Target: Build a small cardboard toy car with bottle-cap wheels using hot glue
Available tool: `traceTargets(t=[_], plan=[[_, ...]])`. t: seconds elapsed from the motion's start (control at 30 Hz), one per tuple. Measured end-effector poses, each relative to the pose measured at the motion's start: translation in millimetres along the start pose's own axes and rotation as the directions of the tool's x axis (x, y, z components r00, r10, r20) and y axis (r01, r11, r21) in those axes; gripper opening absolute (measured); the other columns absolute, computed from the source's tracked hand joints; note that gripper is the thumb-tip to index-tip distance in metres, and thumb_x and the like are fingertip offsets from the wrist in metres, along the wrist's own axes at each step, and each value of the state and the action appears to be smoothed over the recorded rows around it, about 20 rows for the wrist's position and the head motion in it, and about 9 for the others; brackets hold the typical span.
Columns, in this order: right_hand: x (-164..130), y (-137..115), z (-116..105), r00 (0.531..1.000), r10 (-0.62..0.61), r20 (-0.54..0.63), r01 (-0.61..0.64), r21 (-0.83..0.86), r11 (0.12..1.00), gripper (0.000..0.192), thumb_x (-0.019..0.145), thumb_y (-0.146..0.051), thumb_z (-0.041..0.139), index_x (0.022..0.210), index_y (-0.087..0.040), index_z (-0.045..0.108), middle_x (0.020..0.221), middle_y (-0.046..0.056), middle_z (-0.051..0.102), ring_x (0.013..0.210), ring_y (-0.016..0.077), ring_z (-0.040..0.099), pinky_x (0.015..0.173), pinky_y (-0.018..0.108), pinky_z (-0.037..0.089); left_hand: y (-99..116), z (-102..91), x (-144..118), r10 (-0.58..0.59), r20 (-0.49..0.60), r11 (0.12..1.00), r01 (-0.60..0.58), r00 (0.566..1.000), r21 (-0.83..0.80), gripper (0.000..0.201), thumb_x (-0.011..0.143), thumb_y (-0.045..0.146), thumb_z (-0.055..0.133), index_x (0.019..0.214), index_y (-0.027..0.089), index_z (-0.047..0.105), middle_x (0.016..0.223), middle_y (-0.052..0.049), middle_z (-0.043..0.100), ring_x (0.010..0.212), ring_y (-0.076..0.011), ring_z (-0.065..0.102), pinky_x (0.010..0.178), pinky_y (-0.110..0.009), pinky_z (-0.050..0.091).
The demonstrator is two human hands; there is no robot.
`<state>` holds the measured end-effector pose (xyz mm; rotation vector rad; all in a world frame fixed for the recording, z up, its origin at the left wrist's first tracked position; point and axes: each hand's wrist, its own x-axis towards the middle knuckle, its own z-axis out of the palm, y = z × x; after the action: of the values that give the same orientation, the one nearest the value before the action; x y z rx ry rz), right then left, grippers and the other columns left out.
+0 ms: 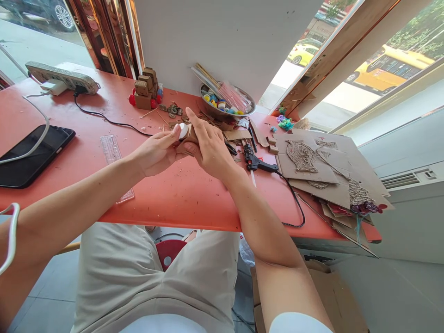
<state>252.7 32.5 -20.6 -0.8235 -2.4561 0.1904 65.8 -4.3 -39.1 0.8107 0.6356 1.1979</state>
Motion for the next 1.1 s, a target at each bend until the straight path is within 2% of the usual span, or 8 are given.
traceTargets(t=[0.1, 0.3, 0.53, 0.73, 0.93, 1.1], plan=[[-0.3, -2.4, 2.6, 1.0, -0.016, -0.019, 0.015, -0.048, 0.999, 0.067, 0.111, -0.056, 0.036, 0.17, -0.025, 0.039, 0.164, 0.016, 0.058, 0.152, 0.033, 0.056, 0.126, 0.06, 0.046, 1.0, 0.8, 0.0, -0.011, -0.011, 1.0, 0.01, 1.0, -0.011, 0.036, 0.096, 0.05, 0.081, 0.104, 0.014, 0.08, 0.082, -0.004, 0.077, 0.1, -0.0207, 0.079, 0.108, -0.039, 0.061], [-0.2, 1.3, 7.6, 0.997, 0.01, -0.08, -0.016, -0.072, 0.997, 0.062, 0.109, -0.059, 0.044, 0.164, -0.031, 0.047, 0.159, 0.013, 0.064, 0.147, 0.0347, 0.059, 0.125, 0.06, 0.045, 1.7, 2.8, 0.9, -0.015, -0.006, 1.0, 0.015, 1.0, 0.012, 0.033, 0.098, 0.049, 0.078, 0.098, 0.015, 0.08, 0.09, -0.006, 0.08, 0.099, -0.0168, 0.078, 0.11, -0.034, 0.06], [-0.8, 1.1, 10.3, 0.995, 0.019, -0.096, -0.028, -0.096, 0.995, 0.058, 0.108, -0.054, 0.047, 0.158, -0.024, 0.053, 0.154, 0.017, 0.067, 0.141, 0.0367, 0.063, 0.123, 0.059, 0.047, 1.6, 1.8, 0.5, -0.026, -0.008, 0.999, 0.026, 1.0, 0.029, 0.032, 0.098, 0.048, 0.079, 0.099, 0.016, 0.079, 0.087, -0.004, 0.078, 0.102, -0.0173, 0.079, 0.113, -0.036, 0.058], [-0.2, -0.2, 12.8, 0.996, 0.026, -0.091, -0.037, -0.123, 0.992, 0.061, 0.109, -0.054, 0.046, 0.161, -0.021, 0.048, 0.157, 0.019, 0.064, 0.142, 0.0372, 0.062, 0.123, 0.061, 0.045, 2.8, 3.6, -1.2, -0.057, -0.051, 0.998, 0.057, 0.997, 0.004, 0.037, 0.097, 0.05, 0.079, 0.107, 0.014, 0.078, 0.08, -0.001, 0.073, 0.092, -0.0144, 0.076, 0.108, -0.035, 0.06], [-0.9, 3.2, 14.1, 0.995, 0.026, -0.094, -0.037, -0.112, 0.993, 0.057, 0.108, -0.055, 0.05, 0.153, -0.022, 0.054, 0.152, 0.019, 0.067, 0.138, 0.0391, 0.064, 0.122, 0.063, 0.046, 3.5, 4.1, -1.3, -0.059, -0.026, 0.998, 0.059, 0.998, 0.0, 0.035, 0.097, 0.049, 0.079, 0.098, 0.014, 0.078, 0.078, 0.0, 0.071, 0.079, -0.0103, 0.069, 0.098, -0.03, 0.062], [0.4, 3.3, 13.5, 0.993, 0.003, -0.121, -0.006, -0.025, 1.0, 0.056, 0.105, -0.057, 0.057, 0.148, -0.022, 0.055, 0.148, 0.018, 0.07, 0.136, 0.0377, 0.066, 0.118, 0.058, 0.052, 4.2, 2.0, -0.3, -0.039, 0.004, 0.999, 0.039, 0.999, -0.005, 0.031, 0.096, 0.045, 0.082, 0.096, 0.014, 0.078, 0.084, -0.002, 0.074, 0.076, -0.0093, 0.067, 0.099, -0.031, 0.062]])
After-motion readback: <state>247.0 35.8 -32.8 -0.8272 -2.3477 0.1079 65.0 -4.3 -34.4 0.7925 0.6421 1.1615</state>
